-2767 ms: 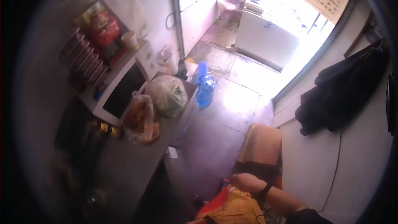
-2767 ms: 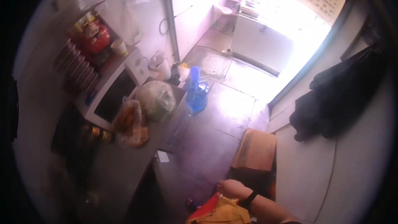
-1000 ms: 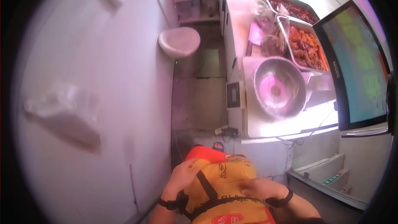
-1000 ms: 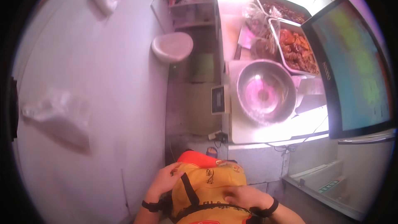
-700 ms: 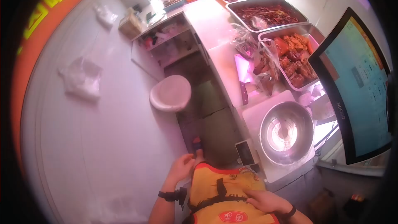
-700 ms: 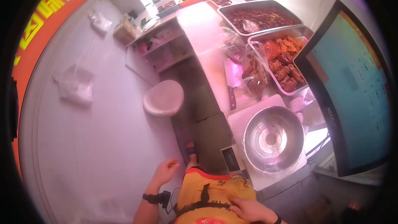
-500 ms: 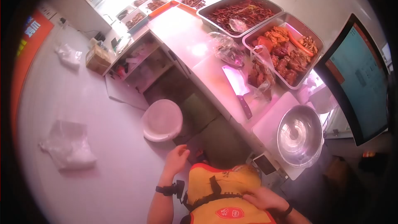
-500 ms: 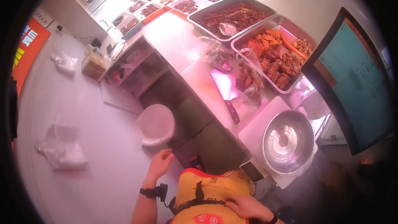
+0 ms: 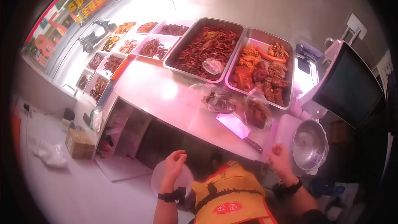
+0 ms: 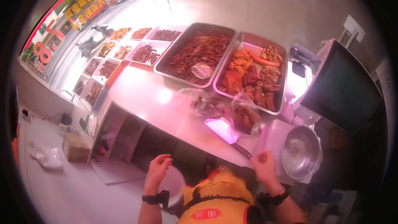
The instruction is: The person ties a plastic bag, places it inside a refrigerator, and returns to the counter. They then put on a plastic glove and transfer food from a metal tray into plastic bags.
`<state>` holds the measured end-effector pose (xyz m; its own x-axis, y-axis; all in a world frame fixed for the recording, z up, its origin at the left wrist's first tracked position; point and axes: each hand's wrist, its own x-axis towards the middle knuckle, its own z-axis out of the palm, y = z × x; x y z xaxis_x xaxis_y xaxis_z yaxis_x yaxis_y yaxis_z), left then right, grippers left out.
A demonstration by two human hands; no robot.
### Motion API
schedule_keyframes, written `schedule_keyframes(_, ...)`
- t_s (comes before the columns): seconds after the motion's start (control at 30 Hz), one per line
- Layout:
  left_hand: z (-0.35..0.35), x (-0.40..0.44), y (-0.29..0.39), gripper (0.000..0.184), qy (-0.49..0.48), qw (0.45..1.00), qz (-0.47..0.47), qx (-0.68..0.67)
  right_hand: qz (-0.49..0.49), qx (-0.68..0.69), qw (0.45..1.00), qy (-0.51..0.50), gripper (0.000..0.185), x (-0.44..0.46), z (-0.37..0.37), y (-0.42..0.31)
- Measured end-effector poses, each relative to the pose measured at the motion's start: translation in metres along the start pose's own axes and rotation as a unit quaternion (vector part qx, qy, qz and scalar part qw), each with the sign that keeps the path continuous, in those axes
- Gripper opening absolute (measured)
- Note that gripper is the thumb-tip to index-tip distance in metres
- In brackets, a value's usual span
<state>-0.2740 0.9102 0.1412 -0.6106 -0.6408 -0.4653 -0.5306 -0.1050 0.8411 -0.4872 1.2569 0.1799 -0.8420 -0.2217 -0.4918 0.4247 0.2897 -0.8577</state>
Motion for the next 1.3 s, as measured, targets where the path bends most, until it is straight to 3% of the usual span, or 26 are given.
schedule_keyframes(0.13,0.02,0.062,0.079,0.028,-0.105,0.988,0.103,0.04,-0.071,-0.051,0.969,0.233,0.055,0.062,0.037,0.026)
schedule_keyframes(0.27,0.109,0.102,0.167,0.044,-0.171,0.931,0.276,0.166,-0.068,-0.139,0.931,0.33,0.063,0.101,0.059,0.036)
schedule_keyframes(0.33,0.163,0.125,0.191,0.049,-0.155,0.889,0.396,0.168,-0.084,-0.222,0.913,0.333,0.057,0.107,0.061,0.02)
schedule_keyframes(0.4,0.214,0.148,0.2,0.041,-0.084,0.849,0.487,0.189,-0.049,-0.207,0.916,0.341,0.047,0.106,0.061,0.002)
schedule_keyframes(0.47,0.241,0.181,0.19,0.035,-0.151,0.832,0.484,0.226,-0.009,-0.214,0.919,0.33,0.031,0.102,0.062,-0.015)
schedule_keyframes(0.5,0.249,0.187,0.197,0.03,-0.197,0.814,0.478,0.263,0.0,-0.209,0.914,0.347,0.031,0.101,0.06,-0.013)
schedule_keyframes(0.53,0.252,0.191,0.2,0.03,-0.213,0.807,0.485,0.26,-0.032,-0.088,0.93,0.356,0.024,0.101,0.055,-0.007)
schedule_keyframes(0.57,0.25,0.193,0.207,0.028,-0.28,0.836,0.411,0.231,-0.067,0.034,0.93,0.36,0.021,0.1,0.053,-0.003)
schedule_keyframes(0.6,0.244,0.193,0.219,0.026,-0.342,0.856,0.331,0.203,-0.062,0.04,0.924,0.375,0.021,0.097,0.052,-0.005)
schedule_keyframes(0.63,0.238,0.193,0.229,0.02,-0.44,0.857,0.233,0.133,-0.046,0.138,0.918,0.369,0.02,0.093,0.051,-0.005)
schedule_keyframes(0.67,0.237,0.198,0.227,0.02,-0.452,0.851,0.23,0.138,-0.031,0.233,0.904,0.358,0.018,0.088,0.051,-0.004)
schedule_keyframes(0.7,0.236,0.205,0.223,0.019,-0.492,0.843,0.194,0.101,-0.027,0.235,0.901,0.365,0.018,0.086,0.048,0.0)
schedule_keyframes(0.77,0.234,0.211,0.222,0.015,-0.544,0.828,0.129,0.047,-0.061,0.43,0.862,0.261,0.014,0.085,0.042,-0.001)
schedule_keyframes(0.8,0.236,0.209,0.223,0.015,-0.544,0.828,0.129,0.049,-0.06,0.432,0.861,0.26,0.014,0.085,0.041,-0.006)
schedule_keyframes(0.87,0.241,0.201,0.22,0.015,-0.557,0.827,0.039,-0.059,-0.105,0.484,0.846,0.197,0.013,0.078,0.043,-0.017)
schedule_keyframes(0.97,0.25,0.196,0.215,0.017,-0.545,0.834,0.09,-0.006,-0.072,0.42,0.868,0.253,0.012,0.073,0.044,-0.044)
schedule_keyframes(1.0,0.246,0.192,0.217,0.017,-0.524,0.847,0.091,-0.012,-0.068,0.417,0.877,0.23,0.012,0.074,0.042,-0.043)
schedule_keyframes(1.07,0.236,0.183,0.216,0.019,-0.459,0.826,0.273,0.179,-0.04,0.364,0.898,0.244,0.011,0.072,0.036,-0.034)
schedule_keyframes(1.1,0.227,0.181,0.208,0.019,-0.44,0.839,0.264,0.182,-0.031,0.363,0.905,0.221,0.011,0.072,0.035,-0.031)
schedule_keyframes(1.17,0.203,0.174,0.189,0.026,-0.322,0.833,0.403,0.201,-0.053,0.347,0.91,0.22,0.009,0.072,0.037,-0.023)
schedule_keyframes(1.27,0.151,0.175,0.156,0.027,-0.245,0.849,0.444,0.146,-0.072,0.313,0.917,0.235,0.008,0.072,0.043,-0.013)
schedule_keyframes(1.3,0.125,0.173,0.153,0.025,-0.253,0.901,0.317,0.153,-0.073,0.288,0.925,0.238,0.011,0.072,0.043,-0.005)
